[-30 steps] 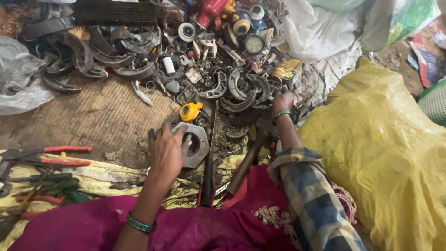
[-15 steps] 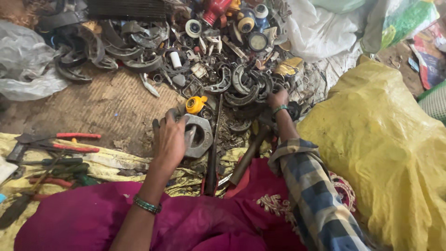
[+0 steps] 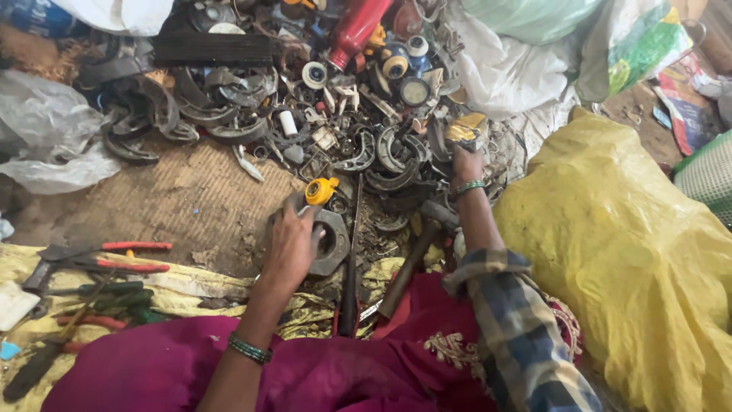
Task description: The person sits on the floor and uses a hammer and chisel to repeatedly strike a metal part held in a vise. The person adjusts the part and continues striking it throughout the clip.
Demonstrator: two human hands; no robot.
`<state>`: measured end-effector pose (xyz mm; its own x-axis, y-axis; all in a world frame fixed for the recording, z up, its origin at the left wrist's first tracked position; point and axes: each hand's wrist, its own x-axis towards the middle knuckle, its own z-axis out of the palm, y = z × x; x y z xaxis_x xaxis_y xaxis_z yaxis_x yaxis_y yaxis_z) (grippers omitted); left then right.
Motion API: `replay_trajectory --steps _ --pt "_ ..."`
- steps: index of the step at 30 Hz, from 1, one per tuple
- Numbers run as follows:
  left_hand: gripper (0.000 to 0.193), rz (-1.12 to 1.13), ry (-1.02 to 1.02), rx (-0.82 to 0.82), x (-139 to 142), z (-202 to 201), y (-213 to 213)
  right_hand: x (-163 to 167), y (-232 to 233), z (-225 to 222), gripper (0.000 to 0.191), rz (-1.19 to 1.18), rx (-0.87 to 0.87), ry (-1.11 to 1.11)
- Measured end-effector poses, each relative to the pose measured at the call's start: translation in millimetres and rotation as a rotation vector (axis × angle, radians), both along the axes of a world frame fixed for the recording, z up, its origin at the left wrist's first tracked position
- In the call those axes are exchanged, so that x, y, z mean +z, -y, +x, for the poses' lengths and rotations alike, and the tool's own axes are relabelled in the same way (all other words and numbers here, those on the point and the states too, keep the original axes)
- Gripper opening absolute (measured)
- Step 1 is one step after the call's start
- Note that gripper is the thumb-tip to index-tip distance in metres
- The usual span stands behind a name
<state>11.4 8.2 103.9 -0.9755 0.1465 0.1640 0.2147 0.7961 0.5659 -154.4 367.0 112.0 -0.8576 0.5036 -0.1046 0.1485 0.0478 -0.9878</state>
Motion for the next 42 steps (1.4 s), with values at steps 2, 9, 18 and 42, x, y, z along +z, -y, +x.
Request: replay_trajectory --steps 2,9,18,42 --pt "0.061 0.030 -0.050 -0.024 12 1 -1 13 5 2 0.023 -0.367 0.149 0.080" --pt "0.080 0.165 -0.306 -0.100 64 19 8 35 65 49 0.034 -0.658 0.555 0.379" --pt "0.038 0.098 -0.530 -0.302 59 22 17 26 110 134 0.036 -0.759 0.665 0.404" --pt "0.028 0.182 0.017 0.319 -25 -1 23 -49 71 161 0.047 0.097 -0.129 0.685"
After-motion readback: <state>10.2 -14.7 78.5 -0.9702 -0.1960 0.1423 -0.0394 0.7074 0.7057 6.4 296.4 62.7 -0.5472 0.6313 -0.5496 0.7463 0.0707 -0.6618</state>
